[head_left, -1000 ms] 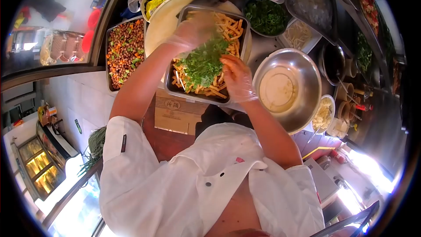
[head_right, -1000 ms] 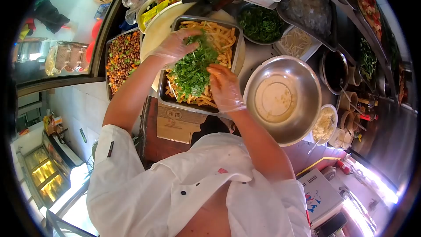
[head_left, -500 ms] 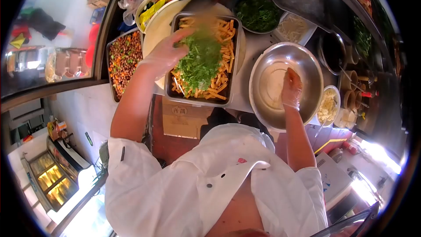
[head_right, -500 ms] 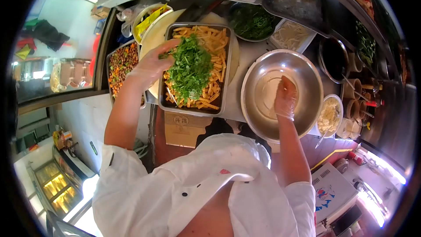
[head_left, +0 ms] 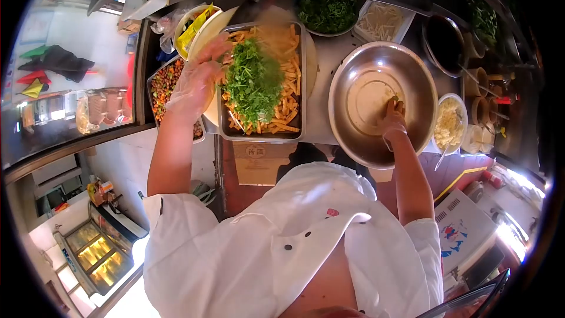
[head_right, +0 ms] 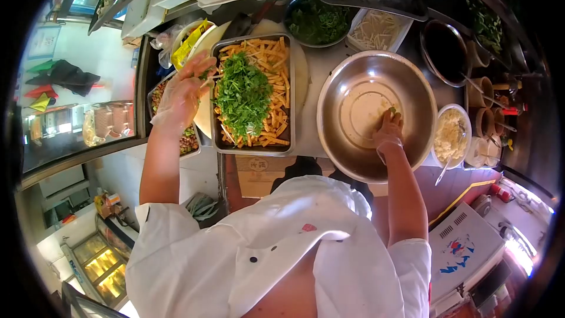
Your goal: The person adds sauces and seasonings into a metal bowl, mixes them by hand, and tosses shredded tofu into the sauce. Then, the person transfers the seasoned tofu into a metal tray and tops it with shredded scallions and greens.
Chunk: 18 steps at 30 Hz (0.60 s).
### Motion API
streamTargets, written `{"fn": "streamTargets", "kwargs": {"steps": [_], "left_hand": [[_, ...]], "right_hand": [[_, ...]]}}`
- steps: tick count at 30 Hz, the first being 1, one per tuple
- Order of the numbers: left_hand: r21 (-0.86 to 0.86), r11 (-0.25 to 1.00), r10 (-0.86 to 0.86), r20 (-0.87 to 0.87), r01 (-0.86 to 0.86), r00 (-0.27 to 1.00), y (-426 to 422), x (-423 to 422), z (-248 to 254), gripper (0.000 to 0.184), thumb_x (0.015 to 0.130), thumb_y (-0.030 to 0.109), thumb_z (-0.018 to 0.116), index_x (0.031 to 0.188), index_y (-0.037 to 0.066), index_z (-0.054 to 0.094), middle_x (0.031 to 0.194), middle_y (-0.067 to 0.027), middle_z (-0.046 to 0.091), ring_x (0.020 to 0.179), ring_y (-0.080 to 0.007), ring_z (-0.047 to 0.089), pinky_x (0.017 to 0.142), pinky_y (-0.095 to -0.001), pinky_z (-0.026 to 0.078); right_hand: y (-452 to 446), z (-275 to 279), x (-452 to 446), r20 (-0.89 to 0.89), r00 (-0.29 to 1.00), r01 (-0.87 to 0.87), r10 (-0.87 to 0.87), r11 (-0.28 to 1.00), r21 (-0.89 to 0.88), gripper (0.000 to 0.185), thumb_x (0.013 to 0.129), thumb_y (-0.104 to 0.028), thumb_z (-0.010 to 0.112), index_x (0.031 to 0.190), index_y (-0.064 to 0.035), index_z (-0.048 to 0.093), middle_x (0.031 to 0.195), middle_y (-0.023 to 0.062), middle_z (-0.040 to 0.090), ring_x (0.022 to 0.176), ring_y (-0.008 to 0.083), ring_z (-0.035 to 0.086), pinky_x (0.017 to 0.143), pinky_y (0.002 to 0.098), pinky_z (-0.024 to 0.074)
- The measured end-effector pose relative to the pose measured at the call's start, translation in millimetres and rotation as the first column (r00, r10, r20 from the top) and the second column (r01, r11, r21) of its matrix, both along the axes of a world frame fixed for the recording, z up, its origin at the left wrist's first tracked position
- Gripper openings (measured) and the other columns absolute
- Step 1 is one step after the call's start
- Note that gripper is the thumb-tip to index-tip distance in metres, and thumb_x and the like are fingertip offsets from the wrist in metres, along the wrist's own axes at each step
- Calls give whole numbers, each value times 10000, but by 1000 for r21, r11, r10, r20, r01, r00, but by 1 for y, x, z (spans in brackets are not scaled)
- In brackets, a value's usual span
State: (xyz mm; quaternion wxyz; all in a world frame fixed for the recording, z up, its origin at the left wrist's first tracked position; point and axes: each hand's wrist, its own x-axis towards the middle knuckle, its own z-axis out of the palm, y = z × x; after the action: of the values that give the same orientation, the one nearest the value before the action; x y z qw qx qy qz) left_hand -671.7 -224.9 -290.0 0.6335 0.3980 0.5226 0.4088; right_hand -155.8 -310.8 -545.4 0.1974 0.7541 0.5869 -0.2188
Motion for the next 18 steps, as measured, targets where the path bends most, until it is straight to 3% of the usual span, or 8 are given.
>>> {"fn": "streamTargets", "kwargs": {"steps": [2,3,7,10,13,16,18], "left_hand": [[32,998,48,27,-49,998,9,5,-3,665,862,20,521,1522,104,494,1556,-136,502,1443,-261,456,1121,-406,407],[3,989,146,-36,-146,989,12,20,6,684,827,-105,479,1478,95,537,1505,-147,548,1384,-262,517,1120,-398,430],[21,994,109,12,-110,994,26,18,-35,763,802,-221,455,1473,133,542,1469,-124,575,1318,-228,563,1059,-316,484],[11,996,93,-42,-93,995,32,23,-46,687,862,-182,534,1474,131,538,1469,-132,577,1322,-241,569,1053,-318,496],[40,999,35,-231,-26,972,32,32,-44,640,911,-78,652,1501,125,509,1465,-141,578,1319,-223,568,1063,-330,500],[-14,995,-84,-609,95,788,34,37,-42,688,920,34,739,1542,103,454,1465,-134,581,1326,-211,565,1082,-336,481],[65,963,-140,-708,260,693,32,37,-38,719,925,77,748,1566,90,421,1493,-125,562,1349,-208,545,1104,-336,453]], "right_hand": [[6,15,-8,-43,999,16,-17,999,-29,999,864,-381,737,1636,-66,187,1655,320,206,1565,391,229,1285,454,192],[8,21,-11,-61,998,25,-28,999,-45,1018,852,-374,750,1635,-59,181,1652,330,204,1568,390,222,1290,449,173],[13,23,-11,-50,999,12,-15,998,-64,1049,811,-351,785,1628,-60,195,1653,312,180,1557,400,235,1284,435,195],[13,27,-13,-53,998,14,-18,997,-72,1064,795,-335,793,1629,-61,192,1651,299,164,1546,409,250,1281,429,200],[14,28,-13,-46,998,28,-32,996,-85,1076,790,-328,794,1634,-65,180,1647,293,161,1540,411,259,1276,431,209],[14,17,-10,-13,1000,-7,6,998,-69,1080,792,-332,794,1634,-65,173,1634,296,197,1541,410,259,1272,445,216],[11,17,-10,-11,1000,-18,18,999,-46,1082,793,-340,794,1633,-61,171,1618,298,229,1538,410,263,1270,456,220]]}}
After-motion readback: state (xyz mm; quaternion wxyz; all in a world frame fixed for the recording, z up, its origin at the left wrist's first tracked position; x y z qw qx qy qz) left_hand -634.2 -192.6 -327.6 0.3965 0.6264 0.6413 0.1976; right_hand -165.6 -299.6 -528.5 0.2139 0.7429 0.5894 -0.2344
